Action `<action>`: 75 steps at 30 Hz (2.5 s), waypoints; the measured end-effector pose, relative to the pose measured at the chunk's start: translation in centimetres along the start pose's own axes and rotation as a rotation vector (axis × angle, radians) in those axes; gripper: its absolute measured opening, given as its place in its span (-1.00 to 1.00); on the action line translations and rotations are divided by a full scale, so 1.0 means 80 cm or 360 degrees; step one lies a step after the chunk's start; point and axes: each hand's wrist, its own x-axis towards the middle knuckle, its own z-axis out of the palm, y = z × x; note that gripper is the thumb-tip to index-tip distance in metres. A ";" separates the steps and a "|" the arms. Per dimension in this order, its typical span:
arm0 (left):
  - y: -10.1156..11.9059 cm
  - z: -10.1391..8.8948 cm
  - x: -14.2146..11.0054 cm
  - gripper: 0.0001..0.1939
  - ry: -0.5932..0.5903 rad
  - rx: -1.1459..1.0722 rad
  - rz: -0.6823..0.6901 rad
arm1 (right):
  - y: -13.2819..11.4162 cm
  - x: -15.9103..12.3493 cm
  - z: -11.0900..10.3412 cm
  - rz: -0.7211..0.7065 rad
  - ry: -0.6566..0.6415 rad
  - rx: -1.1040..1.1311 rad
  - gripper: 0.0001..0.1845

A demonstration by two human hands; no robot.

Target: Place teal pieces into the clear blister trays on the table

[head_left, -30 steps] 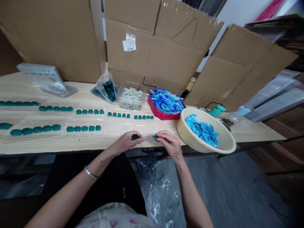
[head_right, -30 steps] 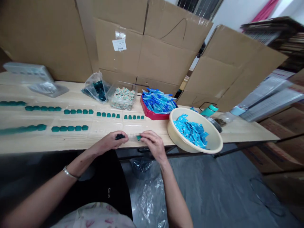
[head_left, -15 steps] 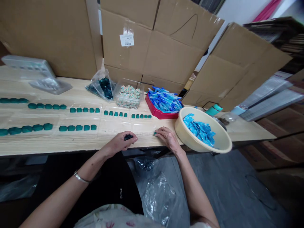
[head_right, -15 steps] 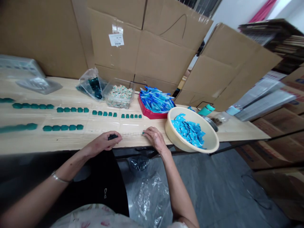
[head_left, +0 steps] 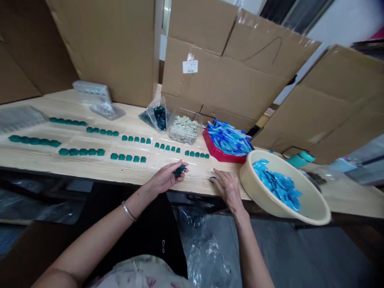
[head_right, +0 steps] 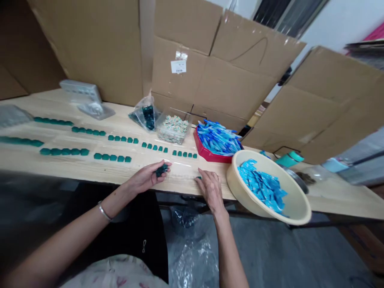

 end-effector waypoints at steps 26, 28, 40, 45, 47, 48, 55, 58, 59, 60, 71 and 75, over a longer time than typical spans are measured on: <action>-0.012 0.004 0.011 -0.87 -0.0002 -0.0275 0.0020 | -0.089 0.049 0.025 -0.0410 -0.0048 0.0516 -0.71; -0.010 0.007 0.011 -0.86 0.0011 -0.0344 -0.0010 | -0.090 0.049 0.025 -0.0352 -0.0049 0.0567 -0.71; -0.005 0.005 0.014 -0.84 0.0098 -0.0050 0.0326 | -0.090 0.048 0.041 0.0764 0.0312 0.1651 -0.78; -0.008 0.017 0.006 -0.67 0.0044 0.0588 0.0442 | -0.097 0.049 0.047 0.0983 0.0235 0.2088 -0.71; -0.008 0.022 0.005 -0.67 0.0122 0.0780 0.0518 | -0.102 0.049 0.048 0.0985 0.0239 0.2120 -0.71; -0.008 0.024 0.005 -0.67 0.0130 0.0825 0.0537 | -0.103 0.048 0.049 0.0981 0.0246 0.2118 -0.70; -0.009 0.015 0.011 -0.71 0.0179 0.0978 0.0595 | -0.102 0.044 0.057 0.0926 0.0243 0.1929 -0.68; -0.012 0.009 0.016 -0.78 0.0278 0.1182 0.0744 | -0.103 0.043 0.056 0.0869 0.0212 0.1754 -0.67; -0.013 0.007 0.018 -0.81 0.0296 0.1244 0.0800 | -0.105 0.043 0.055 0.0858 0.0206 0.1679 -0.66; -0.013 0.006 0.019 -0.84 0.0312 0.1299 0.0852 | -0.106 0.043 0.053 0.0844 0.0204 0.1601 -0.67; -0.016 0.009 0.024 -0.88 0.0290 0.1492 0.1027 | -0.112 0.036 0.059 0.0130 0.0362 0.0643 -0.66; -0.019 0.006 0.028 -0.89 0.0207 0.1551 0.1036 | -0.110 0.037 0.059 0.0208 0.0384 0.0682 -0.71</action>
